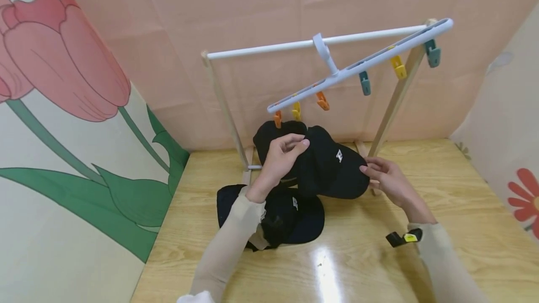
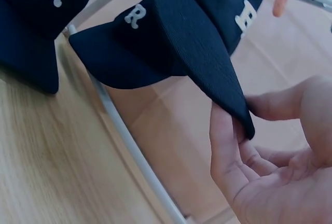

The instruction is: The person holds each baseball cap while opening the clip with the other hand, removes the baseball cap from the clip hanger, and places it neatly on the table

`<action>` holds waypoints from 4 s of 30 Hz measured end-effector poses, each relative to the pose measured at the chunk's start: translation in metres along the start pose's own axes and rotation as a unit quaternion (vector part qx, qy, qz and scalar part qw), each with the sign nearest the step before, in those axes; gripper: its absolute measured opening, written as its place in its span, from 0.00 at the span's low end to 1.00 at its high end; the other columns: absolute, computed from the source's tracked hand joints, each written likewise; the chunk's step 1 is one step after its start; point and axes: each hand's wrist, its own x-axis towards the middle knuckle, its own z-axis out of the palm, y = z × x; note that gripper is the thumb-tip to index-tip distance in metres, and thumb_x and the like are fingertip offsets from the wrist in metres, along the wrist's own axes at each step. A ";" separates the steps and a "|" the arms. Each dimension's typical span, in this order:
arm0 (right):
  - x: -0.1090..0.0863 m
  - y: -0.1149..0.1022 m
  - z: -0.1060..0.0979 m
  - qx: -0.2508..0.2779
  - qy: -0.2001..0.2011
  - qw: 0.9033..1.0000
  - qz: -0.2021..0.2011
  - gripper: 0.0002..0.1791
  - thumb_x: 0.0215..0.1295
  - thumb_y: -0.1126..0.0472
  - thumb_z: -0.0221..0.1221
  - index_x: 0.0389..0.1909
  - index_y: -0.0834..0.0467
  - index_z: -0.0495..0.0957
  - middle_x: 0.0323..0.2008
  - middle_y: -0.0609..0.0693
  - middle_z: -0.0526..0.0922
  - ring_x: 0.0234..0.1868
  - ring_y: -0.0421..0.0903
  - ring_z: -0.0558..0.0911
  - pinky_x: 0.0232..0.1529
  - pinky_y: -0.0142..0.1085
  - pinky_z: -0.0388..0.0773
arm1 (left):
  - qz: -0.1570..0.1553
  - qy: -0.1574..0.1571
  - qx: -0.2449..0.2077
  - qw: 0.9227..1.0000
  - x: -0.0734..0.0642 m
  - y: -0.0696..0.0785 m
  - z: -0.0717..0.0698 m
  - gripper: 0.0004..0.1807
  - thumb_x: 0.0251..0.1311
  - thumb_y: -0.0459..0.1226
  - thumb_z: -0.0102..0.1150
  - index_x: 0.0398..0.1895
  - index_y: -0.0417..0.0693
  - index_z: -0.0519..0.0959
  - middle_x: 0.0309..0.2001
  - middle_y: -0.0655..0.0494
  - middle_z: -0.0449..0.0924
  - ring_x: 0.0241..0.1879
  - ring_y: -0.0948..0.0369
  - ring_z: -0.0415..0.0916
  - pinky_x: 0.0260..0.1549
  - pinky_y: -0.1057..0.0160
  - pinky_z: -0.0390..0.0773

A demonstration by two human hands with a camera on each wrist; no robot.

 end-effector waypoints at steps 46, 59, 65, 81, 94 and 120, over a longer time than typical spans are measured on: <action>-0.015 0.011 0.002 0.103 -0.106 0.988 -0.052 0.13 0.82 0.67 0.54 0.62 0.59 0.77 0.46 0.43 0.90 0.41 0.38 0.88 0.36 0.34 0.88 | 0.040 0.033 -0.142 0.988 -0.070 -0.028 -0.005 0.19 0.74 0.32 0.63 0.57 0.21 0.79 0.43 0.70 0.88 0.40 0.68 0.79 0.36 0.71 0.77; -0.008 0.014 0.013 0.057 -0.081 0.995 -0.029 0.18 0.80 0.64 0.60 0.65 0.66 0.73 0.46 0.44 0.88 0.41 0.40 0.86 0.36 0.36 0.87 | 0.014 0.069 -0.119 0.990 -0.071 -0.034 -0.012 0.13 0.74 0.28 0.60 0.53 0.23 0.81 0.30 0.70 0.82 0.25 0.68 0.69 0.26 0.70 0.70; -0.007 0.018 0.014 0.029 -0.072 0.997 -0.020 0.21 0.80 0.63 0.60 0.66 0.69 0.71 0.45 0.44 0.86 0.40 0.39 0.86 0.35 0.37 0.88 | -0.015 0.056 -0.086 0.995 -0.072 -0.035 -0.019 0.13 0.74 0.28 0.60 0.54 0.25 0.81 0.36 0.70 0.85 0.30 0.67 0.75 0.29 0.70 0.78; -0.002 0.027 0.019 0.004 -0.079 0.997 0.012 0.29 0.79 0.63 0.61 0.69 0.77 0.65 0.45 0.42 0.87 0.44 0.37 0.85 0.33 0.38 0.87 | -0.102 -0.015 -0.046 0.994 -0.072 -0.036 -0.036 0.13 0.74 0.32 0.61 0.53 0.28 0.81 0.39 0.61 0.85 0.37 0.65 0.82 0.33 0.62 0.88; 0.008 0.047 0.025 0.015 -0.122 0.992 0.032 0.29 0.80 0.63 0.60 0.69 0.78 0.64 0.45 0.46 0.88 0.39 0.45 0.89 0.37 0.40 0.89 | -0.149 -0.053 -0.006 0.987 -0.073 -0.035 -0.048 0.15 0.77 0.39 0.62 0.49 0.32 0.86 0.33 0.57 0.82 0.32 0.61 0.82 0.36 0.61 0.89; 0.017 0.068 0.045 -0.033 -0.096 0.992 0.074 0.34 0.74 0.59 0.68 0.69 0.75 0.68 0.37 0.48 0.85 0.30 0.44 0.86 0.32 0.41 0.89 | -0.186 -0.094 0.131 0.969 -0.075 -0.038 -0.065 0.12 0.75 0.40 0.64 0.48 0.41 0.89 0.35 0.51 0.90 0.31 0.60 0.86 0.36 0.63 0.86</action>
